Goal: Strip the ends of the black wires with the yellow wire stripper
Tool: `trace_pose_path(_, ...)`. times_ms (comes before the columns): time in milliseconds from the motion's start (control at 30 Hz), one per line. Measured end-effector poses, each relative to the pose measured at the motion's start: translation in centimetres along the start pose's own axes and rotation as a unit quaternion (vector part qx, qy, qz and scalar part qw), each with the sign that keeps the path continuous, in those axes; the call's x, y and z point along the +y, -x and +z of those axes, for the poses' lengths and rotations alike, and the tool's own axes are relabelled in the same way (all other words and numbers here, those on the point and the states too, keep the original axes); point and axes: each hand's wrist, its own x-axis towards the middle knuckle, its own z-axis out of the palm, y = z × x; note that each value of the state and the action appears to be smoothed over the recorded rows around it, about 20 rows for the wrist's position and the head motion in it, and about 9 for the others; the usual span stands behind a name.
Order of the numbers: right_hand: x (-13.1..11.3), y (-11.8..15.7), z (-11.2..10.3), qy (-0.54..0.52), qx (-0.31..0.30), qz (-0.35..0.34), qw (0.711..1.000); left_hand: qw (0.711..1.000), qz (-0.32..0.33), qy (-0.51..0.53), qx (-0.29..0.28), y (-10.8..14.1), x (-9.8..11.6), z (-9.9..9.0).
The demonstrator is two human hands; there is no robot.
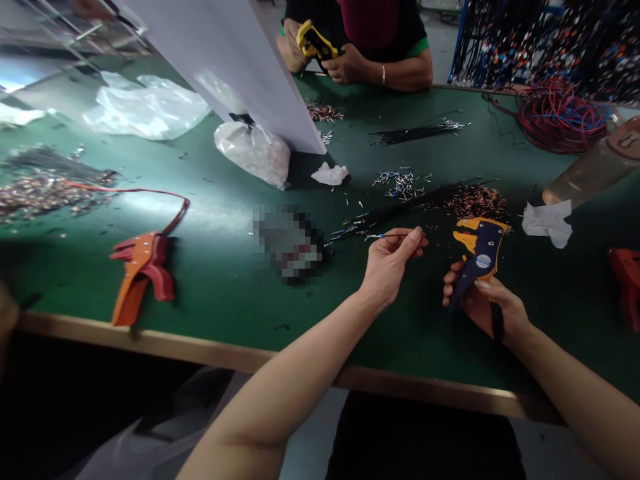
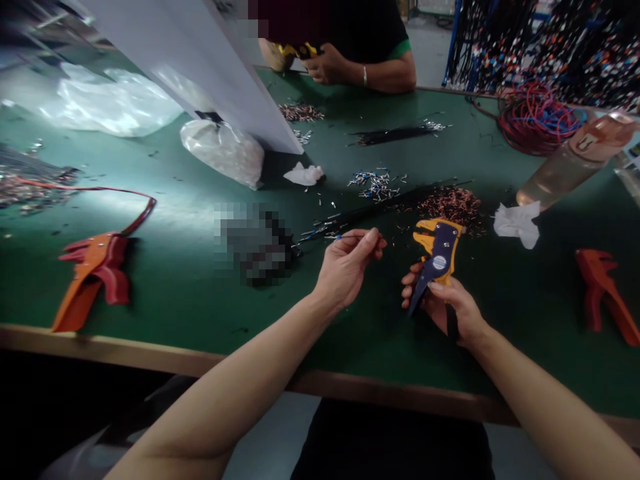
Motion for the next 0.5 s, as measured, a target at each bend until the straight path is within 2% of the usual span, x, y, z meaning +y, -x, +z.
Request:
trace_pose_path(167, 0.19, 0.1, 0.19, -0.031, -0.038, 0.033, 0.998, 1.0, -0.008, 0.012, -0.009, 0.12, -0.02, 0.09)
trace_pose_path(500, 0.49, 0.45, 0.55, -0.027, -0.065, 0.063, 0.996, 0.999, -0.032, 0.012, -0.023, 0.14, -0.16, 0.12)
